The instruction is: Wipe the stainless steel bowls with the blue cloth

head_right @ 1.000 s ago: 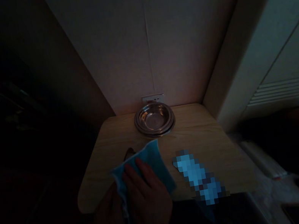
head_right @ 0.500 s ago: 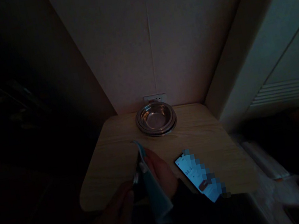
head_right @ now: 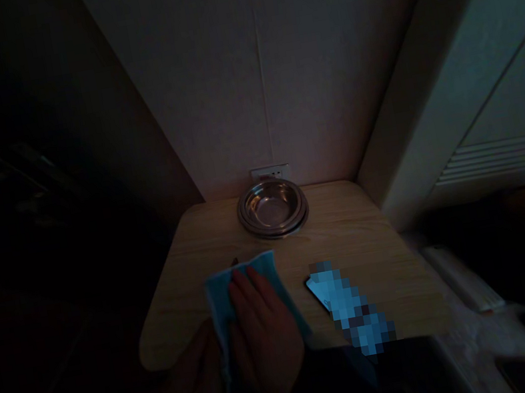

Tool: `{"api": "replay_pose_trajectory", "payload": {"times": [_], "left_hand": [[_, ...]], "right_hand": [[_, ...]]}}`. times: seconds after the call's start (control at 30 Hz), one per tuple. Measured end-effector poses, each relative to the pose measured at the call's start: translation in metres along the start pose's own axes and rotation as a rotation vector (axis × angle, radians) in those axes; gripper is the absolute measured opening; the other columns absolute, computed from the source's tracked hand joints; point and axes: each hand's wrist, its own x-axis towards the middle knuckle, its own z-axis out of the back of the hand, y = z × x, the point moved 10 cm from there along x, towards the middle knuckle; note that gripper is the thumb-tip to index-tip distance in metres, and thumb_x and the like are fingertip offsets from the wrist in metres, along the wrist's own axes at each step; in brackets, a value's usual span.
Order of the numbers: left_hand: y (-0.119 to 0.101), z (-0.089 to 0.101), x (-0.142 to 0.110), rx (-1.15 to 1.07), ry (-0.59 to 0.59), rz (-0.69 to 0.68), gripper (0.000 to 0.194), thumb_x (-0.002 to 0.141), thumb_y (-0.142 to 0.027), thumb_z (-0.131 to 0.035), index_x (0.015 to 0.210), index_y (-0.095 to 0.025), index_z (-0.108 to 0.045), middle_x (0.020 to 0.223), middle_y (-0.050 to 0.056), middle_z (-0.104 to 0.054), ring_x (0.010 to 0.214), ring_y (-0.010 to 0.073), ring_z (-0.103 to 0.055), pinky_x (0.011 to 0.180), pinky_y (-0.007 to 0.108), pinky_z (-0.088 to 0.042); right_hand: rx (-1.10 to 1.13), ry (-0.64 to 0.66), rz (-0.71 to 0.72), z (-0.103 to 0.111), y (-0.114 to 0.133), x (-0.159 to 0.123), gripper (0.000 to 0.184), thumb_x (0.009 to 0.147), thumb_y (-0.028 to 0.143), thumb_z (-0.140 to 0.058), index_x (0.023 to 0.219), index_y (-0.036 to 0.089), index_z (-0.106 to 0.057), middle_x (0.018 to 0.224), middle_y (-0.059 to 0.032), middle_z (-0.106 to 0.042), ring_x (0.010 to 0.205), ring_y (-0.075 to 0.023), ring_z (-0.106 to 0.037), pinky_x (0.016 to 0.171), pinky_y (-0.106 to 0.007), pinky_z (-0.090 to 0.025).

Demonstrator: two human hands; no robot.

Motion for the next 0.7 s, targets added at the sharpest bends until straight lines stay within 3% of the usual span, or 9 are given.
{"api": "replay_pose_trajectory", "payload": {"times": [0.17, 0.23, 0.37, 0.47, 0.6, 0.7], "left_hand": [[-0.008, -0.006, -0.006, -0.014, 0.041, -0.076, 0.034, 0.08, -0.042, -0.049, 0.094, -0.02, -0.07, 0.104, 0.009, -0.07, 0.098, 0.023, -0.063, 0.09, 0.032, -0.048], [-0.009, -0.005, -0.004, -0.007, 0.025, -0.077, 0.036, 0.08, -0.044, -0.047, 0.092, -0.019, -0.07, 0.101, 0.009, -0.071, 0.094, 0.0232, -0.065, 0.088, 0.032, -0.049], [-0.002, 0.008, 0.002, 0.001, -0.095, 0.001, 0.045, 0.076, -0.05, -0.044, 0.087, -0.016, -0.07, 0.095, 0.012, -0.072, 0.088, 0.0256, -0.067, 0.08, 0.034, -0.053], [0.005, 0.013, 0.002, -0.001, -0.138, 0.095, 0.046, 0.072, -0.052, -0.046, 0.086, -0.016, -0.07, 0.094, 0.012, -0.072, 0.089, 0.026, -0.067, 0.08, 0.033, -0.053], [-0.002, 0.003, 0.001, -0.01, -0.043, 0.091, 0.047, 0.076, -0.052, -0.042, 0.087, -0.016, -0.07, 0.092, 0.011, -0.072, 0.084, 0.024, -0.067, 0.076, 0.03, -0.053], [-0.001, 0.005, 0.003, -0.018, -0.053, 0.075, 0.047, 0.076, -0.052, -0.041, 0.09, -0.016, -0.069, 0.091, 0.01, -0.072, 0.087, 0.0247, -0.066, 0.078, 0.031, -0.053]], "right_hand": [[0.24, 0.086, -0.182, -0.002, -0.026, 0.019, 0.041, 0.094, 0.021, -0.029, 0.134, 0.015, -0.04, 0.13, -0.0105, -0.053, 0.12, -0.0186, -0.049, 0.098, -0.036, -0.045], [0.181, 0.053, -0.14, 0.002, -0.019, 0.016, 0.041, 0.093, 0.021, -0.032, 0.132, 0.014, -0.042, 0.13, -0.011, -0.053, 0.122, -0.0206, -0.047, 0.098, -0.038, -0.045], [-0.089, -0.018, 0.111, 0.008, 0.015, -0.003, 0.038, 0.087, 0.014, -0.043, 0.124, 0.01, -0.05, 0.128, -0.0131, -0.054, 0.13, -0.0274, -0.035, 0.098, -0.045, -0.044], [-0.135, -0.011, 0.246, 0.009, 0.025, -0.009, 0.032, 0.086, 0.016, -0.047, 0.115, 0.011, -0.058, 0.125, -0.0133, -0.057, 0.128, -0.0295, -0.037, 0.095, -0.047, -0.045], [-0.104, 0.013, 0.197, 0.013, 0.012, 0.001, 0.031, 0.086, 0.017, -0.044, 0.113, 0.011, -0.058, 0.126, -0.0147, -0.055, 0.123, -0.0273, -0.044, 0.094, -0.045, -0.047], [-0.094, 0.008, 0.166, 0.014, 0.012, 0.002, 0.032, 0.086, 0.018, -0.045, 0.115, 0.012, -0.057, 0.128, -0.014, -0.054, 0.125, -0.0274, -0.041, 0.094, -0.045, -0.047]]}}
